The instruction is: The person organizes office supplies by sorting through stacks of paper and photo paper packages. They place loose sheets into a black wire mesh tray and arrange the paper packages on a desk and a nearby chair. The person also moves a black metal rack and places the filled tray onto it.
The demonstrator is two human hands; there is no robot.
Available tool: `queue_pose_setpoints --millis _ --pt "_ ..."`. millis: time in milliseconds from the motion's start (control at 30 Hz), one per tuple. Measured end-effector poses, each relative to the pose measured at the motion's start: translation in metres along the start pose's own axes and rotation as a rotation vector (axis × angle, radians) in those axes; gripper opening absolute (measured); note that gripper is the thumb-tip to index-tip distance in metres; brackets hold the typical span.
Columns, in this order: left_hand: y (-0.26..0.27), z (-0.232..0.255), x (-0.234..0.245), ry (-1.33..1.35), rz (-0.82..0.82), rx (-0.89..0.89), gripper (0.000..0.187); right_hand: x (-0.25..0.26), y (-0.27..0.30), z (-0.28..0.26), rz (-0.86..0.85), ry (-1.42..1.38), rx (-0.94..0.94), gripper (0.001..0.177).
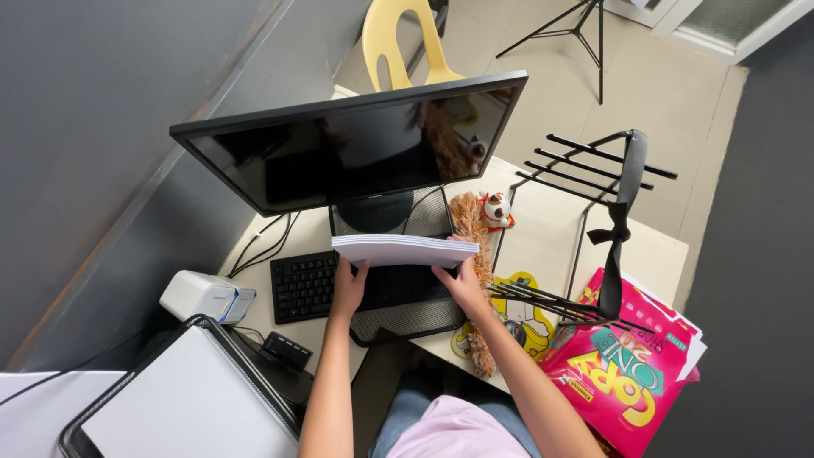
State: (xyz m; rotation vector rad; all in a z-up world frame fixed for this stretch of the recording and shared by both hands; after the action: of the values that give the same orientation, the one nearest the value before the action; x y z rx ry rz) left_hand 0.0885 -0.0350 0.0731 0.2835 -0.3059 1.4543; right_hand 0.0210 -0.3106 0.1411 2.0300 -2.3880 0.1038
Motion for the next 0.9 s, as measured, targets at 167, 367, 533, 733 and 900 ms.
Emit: queue_pose_setpoints --millis 167,367,533,733,900 --pt "0.003 0.015 0.005 0.007 0.009 -0.029 0.043 -0.004 0.012 -0.102 0.08 -0.204 0.013 0.065" --pt "0.003 0.015 0.003 0.039 -0.006 0.03 0.045 0.005 0.001 -0.094 0.267 -0.384 -0.152 0.053" --pt "0.002 0.017 0.007 -0.002 0.017 0.015 0.044 0.007 -0.006 -0.088 0.318 -0.448 -0.12 0.044" --pt "0.002 0.03 0.011 0.006 0.053 -0.044 0.049 0.008 -0.008 -0.085 0.297 -0.532 -0.069 0.041" --pt "0.001 0.027 0.013 -0.016 0.096 -0.03 0.04 -0.011 0.003 -0.1 0.014 -0.105 0.022 0.069"
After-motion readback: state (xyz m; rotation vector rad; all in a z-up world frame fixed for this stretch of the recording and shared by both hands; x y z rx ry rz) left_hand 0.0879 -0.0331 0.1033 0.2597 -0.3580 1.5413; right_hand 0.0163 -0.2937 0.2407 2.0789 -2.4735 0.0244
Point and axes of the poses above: each hand's wrist, its own y-axis away from the middle knuckle, its own x-axis out of the back of the hand, z = x × y, the point moved 10 cm from there along -y, towards the middle knuckle, and after that the axes turned 6 degrees about -y, right-handed, at the moved point
